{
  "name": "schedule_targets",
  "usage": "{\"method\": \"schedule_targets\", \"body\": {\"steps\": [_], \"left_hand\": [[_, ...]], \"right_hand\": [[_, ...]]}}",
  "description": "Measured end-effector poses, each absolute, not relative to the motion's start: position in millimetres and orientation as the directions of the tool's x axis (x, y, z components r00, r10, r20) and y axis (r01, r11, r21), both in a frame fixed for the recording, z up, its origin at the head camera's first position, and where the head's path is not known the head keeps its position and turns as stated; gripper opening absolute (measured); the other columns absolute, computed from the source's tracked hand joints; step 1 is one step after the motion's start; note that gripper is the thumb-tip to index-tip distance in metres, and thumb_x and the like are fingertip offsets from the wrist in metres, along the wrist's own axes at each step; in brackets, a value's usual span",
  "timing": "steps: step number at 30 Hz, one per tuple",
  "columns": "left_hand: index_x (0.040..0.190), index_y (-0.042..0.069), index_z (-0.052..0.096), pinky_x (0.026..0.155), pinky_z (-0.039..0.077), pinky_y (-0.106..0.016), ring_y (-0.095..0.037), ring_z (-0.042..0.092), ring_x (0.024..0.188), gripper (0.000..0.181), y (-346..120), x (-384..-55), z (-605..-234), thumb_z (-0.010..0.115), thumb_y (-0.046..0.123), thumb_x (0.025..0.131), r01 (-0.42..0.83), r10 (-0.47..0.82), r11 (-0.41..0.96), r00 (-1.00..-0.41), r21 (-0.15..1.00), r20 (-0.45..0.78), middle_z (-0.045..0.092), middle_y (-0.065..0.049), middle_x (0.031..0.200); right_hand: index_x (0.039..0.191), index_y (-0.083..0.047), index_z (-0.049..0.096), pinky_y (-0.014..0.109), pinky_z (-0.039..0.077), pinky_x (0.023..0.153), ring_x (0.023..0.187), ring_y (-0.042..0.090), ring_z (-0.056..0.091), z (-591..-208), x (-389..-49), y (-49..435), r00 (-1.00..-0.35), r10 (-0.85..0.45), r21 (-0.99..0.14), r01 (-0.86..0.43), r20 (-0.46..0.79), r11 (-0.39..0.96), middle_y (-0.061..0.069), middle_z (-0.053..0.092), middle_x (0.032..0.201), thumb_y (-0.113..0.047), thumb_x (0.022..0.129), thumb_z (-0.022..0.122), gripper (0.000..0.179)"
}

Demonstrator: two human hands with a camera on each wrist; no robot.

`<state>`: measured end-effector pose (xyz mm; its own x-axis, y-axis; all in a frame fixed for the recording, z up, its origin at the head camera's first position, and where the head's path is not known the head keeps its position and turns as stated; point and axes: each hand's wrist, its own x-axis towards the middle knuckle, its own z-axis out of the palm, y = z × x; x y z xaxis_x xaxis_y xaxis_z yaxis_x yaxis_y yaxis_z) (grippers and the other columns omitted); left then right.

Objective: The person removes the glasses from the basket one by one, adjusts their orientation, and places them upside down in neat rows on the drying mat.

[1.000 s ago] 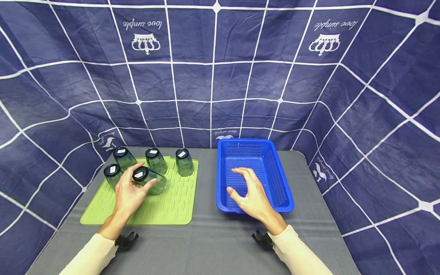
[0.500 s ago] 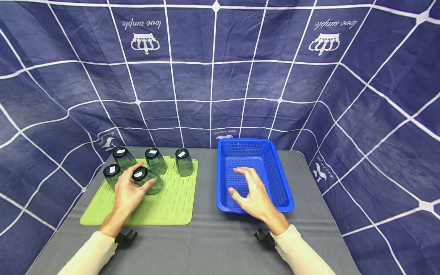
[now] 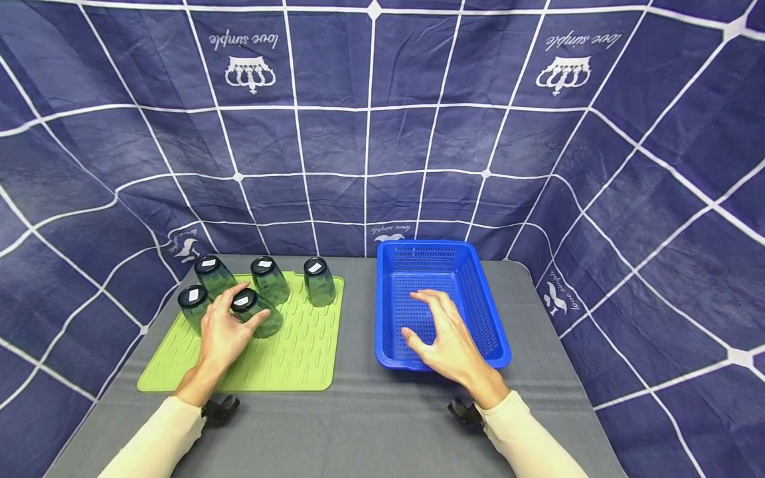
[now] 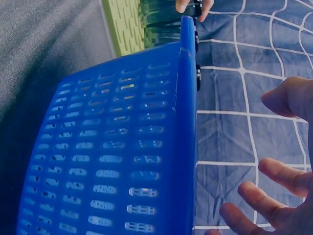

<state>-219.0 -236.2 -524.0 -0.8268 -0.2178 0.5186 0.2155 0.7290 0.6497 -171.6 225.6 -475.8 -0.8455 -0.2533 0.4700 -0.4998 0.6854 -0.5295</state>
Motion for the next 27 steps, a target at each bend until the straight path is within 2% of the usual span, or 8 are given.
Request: {"method": "schedule_targets", "body": {"steps": [8,14,20,27], "left_hand": [[0.157,0.006,0.067,0.114,0.047,-0.070,-0.060,0.064,0.127,0.082,-236,-223,-523,0.105,0.010,0.084,0.190,-0.183,0.751,-0.861,0.633,0.475,0.073,-0.034,0.146],[0.163,0.007,0.062,0.113,0.047,-0.070,-0.059,0.061,0.126,0.083,-235,-220,-522,0.100,0.012,0.090,0.183,-0.130,0.773,-0.891,0.608,0.434,0.068,-0.035,0.153],[0.166,0.007,0.060,0.109,0.048,-0.071,-0.061,0.061,0.126,0.083,-236,-217,-519,0.098,0.014,0.092,0.210,-0.088,0.787,-0.892,0.580,0.443,0.067,-0.036,0.152],[0.169,0.010,0.058,0.113,0.050,-0.076,-0.061,0.059,0.133,0.084,-236,-212,-515,0.097,0.016,0.094,0.227,-0.061,0.795,-0.893,0.562,0.447,0.064,-0.036,0.153]], "right_hand": [[0.161,-0.014,0.065,0.060,0.051,0.125,0.153,0.034,0.063,-475,-170,231,-0.847,-0.258,-0.515,-0.495,0.465,0.700,0.011,0.066,0.161,-0.032,0.096,0.092,0.072],[0.160,-0.012,0.065,0.059,0.051,0.124,0.152,0.036,0.063,-477,-165,234,-0.846,-0.256,-0.493,-0.490,0.467,0.719,0.012,0.065,0.161,-0.033,0.096,0.092,0.073],[0.161,-0.010,0.065,0.059,0.051,0.123,0.150,0.038,0.063,-476,-164,241,-0.833,-0.265,-0.460,-0.501,0.486,0.733,0.015,0.066,0.160,-0.033,0.095,0.093,0.076],[0.165,-0.012,0.063,0.065,0.053,0.120,0.149,0.043,0.064,-474,-163,247,-0.833,-0.262,-0.423,-0.488,0.487,0.763,0.016,0.065,0.163,-0.037,0.094,0.092,0.081]]}}
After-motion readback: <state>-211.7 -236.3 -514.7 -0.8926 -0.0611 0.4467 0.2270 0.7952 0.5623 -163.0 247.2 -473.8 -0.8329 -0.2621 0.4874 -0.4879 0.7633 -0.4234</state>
